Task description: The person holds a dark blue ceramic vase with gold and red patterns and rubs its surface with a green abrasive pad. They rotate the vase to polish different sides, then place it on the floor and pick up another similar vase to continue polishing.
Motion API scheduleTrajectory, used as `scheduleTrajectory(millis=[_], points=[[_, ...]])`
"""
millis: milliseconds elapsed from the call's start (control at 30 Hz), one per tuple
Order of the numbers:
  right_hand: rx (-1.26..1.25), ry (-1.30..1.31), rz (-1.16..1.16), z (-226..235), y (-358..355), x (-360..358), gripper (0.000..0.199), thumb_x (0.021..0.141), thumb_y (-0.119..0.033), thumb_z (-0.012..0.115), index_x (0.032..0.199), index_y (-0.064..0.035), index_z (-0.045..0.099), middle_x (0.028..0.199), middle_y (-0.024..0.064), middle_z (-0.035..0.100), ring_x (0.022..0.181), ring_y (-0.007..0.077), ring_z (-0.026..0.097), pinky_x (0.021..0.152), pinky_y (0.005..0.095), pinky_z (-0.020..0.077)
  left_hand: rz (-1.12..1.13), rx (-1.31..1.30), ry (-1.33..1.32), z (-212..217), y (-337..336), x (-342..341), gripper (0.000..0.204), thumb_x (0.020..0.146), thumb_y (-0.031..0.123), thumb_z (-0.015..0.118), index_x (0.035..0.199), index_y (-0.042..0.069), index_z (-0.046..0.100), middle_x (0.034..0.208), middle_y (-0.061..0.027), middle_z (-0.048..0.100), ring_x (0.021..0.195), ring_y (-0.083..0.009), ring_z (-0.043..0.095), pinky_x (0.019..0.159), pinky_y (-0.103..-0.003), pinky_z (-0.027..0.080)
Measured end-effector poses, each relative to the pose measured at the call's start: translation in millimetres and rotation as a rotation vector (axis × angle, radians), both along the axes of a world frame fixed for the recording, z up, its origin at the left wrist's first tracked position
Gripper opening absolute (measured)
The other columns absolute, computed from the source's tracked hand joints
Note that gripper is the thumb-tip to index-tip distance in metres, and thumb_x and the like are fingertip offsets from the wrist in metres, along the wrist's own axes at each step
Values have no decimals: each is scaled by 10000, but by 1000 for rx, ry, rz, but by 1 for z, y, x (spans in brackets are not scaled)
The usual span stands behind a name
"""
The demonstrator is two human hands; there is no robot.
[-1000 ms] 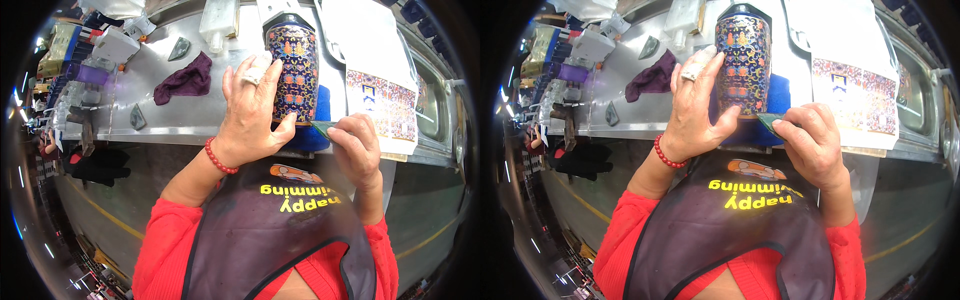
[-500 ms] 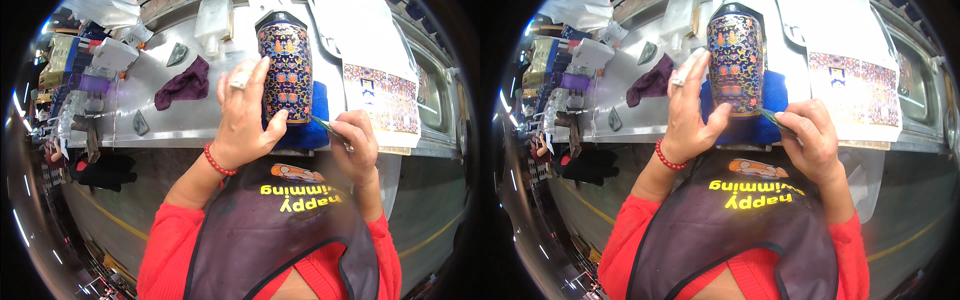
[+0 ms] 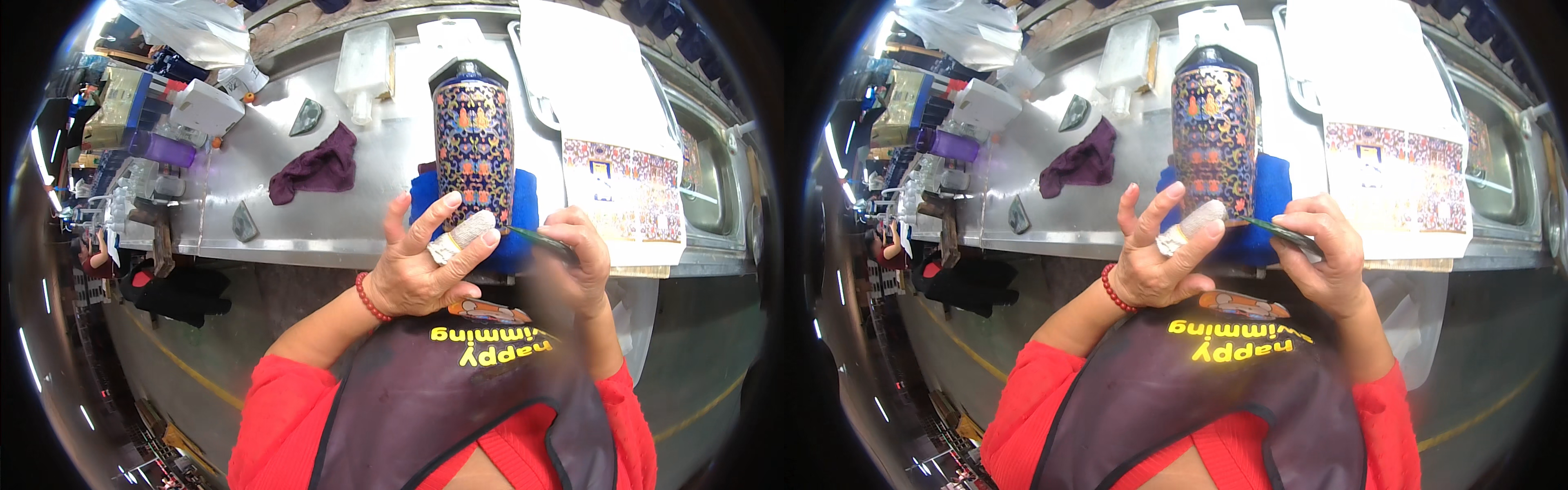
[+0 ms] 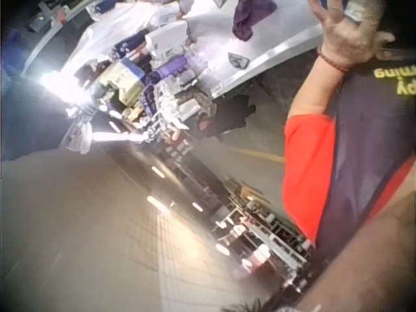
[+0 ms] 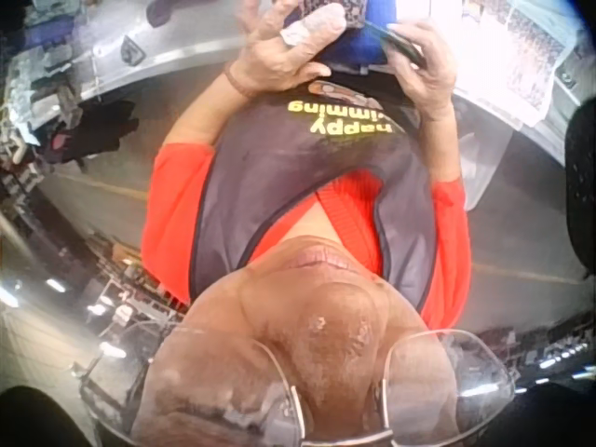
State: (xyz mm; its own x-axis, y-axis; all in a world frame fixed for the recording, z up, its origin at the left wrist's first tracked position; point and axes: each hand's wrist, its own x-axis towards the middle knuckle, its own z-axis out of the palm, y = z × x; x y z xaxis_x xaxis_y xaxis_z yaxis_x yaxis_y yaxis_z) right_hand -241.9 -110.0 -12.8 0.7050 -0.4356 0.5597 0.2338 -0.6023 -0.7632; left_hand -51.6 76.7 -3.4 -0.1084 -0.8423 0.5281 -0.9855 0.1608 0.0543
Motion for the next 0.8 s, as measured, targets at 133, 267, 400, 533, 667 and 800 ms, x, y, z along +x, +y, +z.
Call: scheduleTrajectory(millis=[133, 267, 400, 533, 667, 800], points=[[128, 4, -16, -2, -3, 3, 291, 788, 107, 716, 1053, 4, 655, 932, 128, 647, 831, 225, 623, 733, 310, 500, 109, 95, 1, 12, -12, -2, 745, 1026, 666, 279, 1477, 130, 536, 1323, -57, 684, 1476, -349, 344, 1216, -607, -4], [196, 17, -29, -3, -7, 2, 275, 804, 90, 713, 1060, 10, 649, 936, 125, 637, 836, 212, 618, 733, 300, 492, 107, 101, 39, 23, -29, 9, 822, 1004, 706, 300, 1431, 59, 571, 1307, -106, 684, 1455, -391, 356, 1226, -572, -17], [189, 69, -41, -2, -11, 4, 258, 812, 63, 721, 1054, 10, 646, 941, 128, 638, 834, 211, 616, 731, 297, 490, 89, 57, 85, 28, -49, 29, 835, 1007, 700, 303, 1447, 35, 551, 1306, -99, 685, 1447, -379, 379, 1222, -558, -16], [199, 83, -45, -1, -13, 7, 249, 819, 59, 716, 1052, 11, 643, 936, 123, 635, 832, 207, 614, 728, 296, 489, 75, 8, 135, 29, -69, 52, 795, 1034, 654, 300, 1456, 24, 540, 1315, -116, 676, 1445, -373, 381, 1223, -550, 25], [283, 69, -46, 2, -14, 8, 245, 827, 59, 709, 1058, 16, 640, 931, 112, 631, 827, 191, 607, 731, 290, 485, 42, 21, 203, 22, -69, 60, 743, 1024, 650, 348, 1472, 91, 544, 1345, -108, 664, 1435, -372, 392, 1198, -606, 78], [285, 40, -45, 4, -20, 9, 232, 845, 42, 701, 1067, 17, 640, 932, 98, 630, 818, 170, 598, 734, 281, 479, -18, -71, 283, 8, -51, 51, 776, 1031, 654, 332, 1457, 43, 550, 1378, -140, 639, 1445, -382, 373, 1216, -560, 75]])
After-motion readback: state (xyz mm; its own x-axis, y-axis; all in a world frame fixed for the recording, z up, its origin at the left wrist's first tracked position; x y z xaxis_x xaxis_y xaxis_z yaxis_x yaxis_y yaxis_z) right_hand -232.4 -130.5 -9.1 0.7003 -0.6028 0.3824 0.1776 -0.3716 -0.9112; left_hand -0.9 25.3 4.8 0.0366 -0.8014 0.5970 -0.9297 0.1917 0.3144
